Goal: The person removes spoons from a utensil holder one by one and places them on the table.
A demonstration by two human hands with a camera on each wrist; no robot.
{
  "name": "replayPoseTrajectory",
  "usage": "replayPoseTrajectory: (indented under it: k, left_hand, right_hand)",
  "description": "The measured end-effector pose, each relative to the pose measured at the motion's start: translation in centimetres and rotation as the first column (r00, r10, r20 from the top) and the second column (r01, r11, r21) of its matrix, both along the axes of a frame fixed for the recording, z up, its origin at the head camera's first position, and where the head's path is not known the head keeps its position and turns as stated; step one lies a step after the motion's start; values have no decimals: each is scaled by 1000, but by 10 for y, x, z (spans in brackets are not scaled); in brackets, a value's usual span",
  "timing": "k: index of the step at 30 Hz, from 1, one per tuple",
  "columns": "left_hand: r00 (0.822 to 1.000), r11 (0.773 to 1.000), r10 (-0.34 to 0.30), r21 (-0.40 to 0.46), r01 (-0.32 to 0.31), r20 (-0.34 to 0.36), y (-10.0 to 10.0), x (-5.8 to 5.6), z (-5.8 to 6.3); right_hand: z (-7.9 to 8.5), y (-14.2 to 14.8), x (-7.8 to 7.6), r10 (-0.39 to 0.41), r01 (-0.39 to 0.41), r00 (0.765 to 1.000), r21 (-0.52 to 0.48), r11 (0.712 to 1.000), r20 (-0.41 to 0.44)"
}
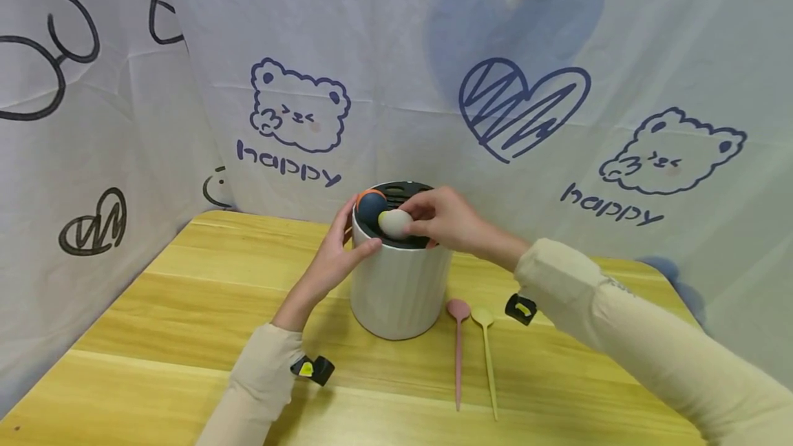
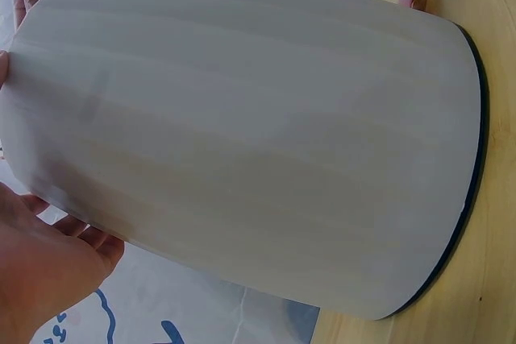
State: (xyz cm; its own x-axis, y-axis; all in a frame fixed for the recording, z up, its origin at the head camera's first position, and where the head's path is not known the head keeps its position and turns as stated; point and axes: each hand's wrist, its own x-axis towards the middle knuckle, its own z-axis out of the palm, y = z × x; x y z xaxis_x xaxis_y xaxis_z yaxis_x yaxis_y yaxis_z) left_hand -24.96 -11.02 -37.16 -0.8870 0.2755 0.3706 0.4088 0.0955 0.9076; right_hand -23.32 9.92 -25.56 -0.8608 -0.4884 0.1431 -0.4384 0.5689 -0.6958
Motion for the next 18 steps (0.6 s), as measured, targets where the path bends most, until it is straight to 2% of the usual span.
replayPoseTrajectory:
  k: [7, 18]
  left_hand:
    - [1000, 1000, -9, -1, 9, 1, 0, -1, -1]
    - [1000, 1000, -12, 1, 12, -6, 0, 0, -3]
  right_hand:
    - [-1, 8, -3, -24, 24, 1000, -34, 999, -9]
    - [-1, 17, -6, -17, 17, 1000, -70, 997, 6]
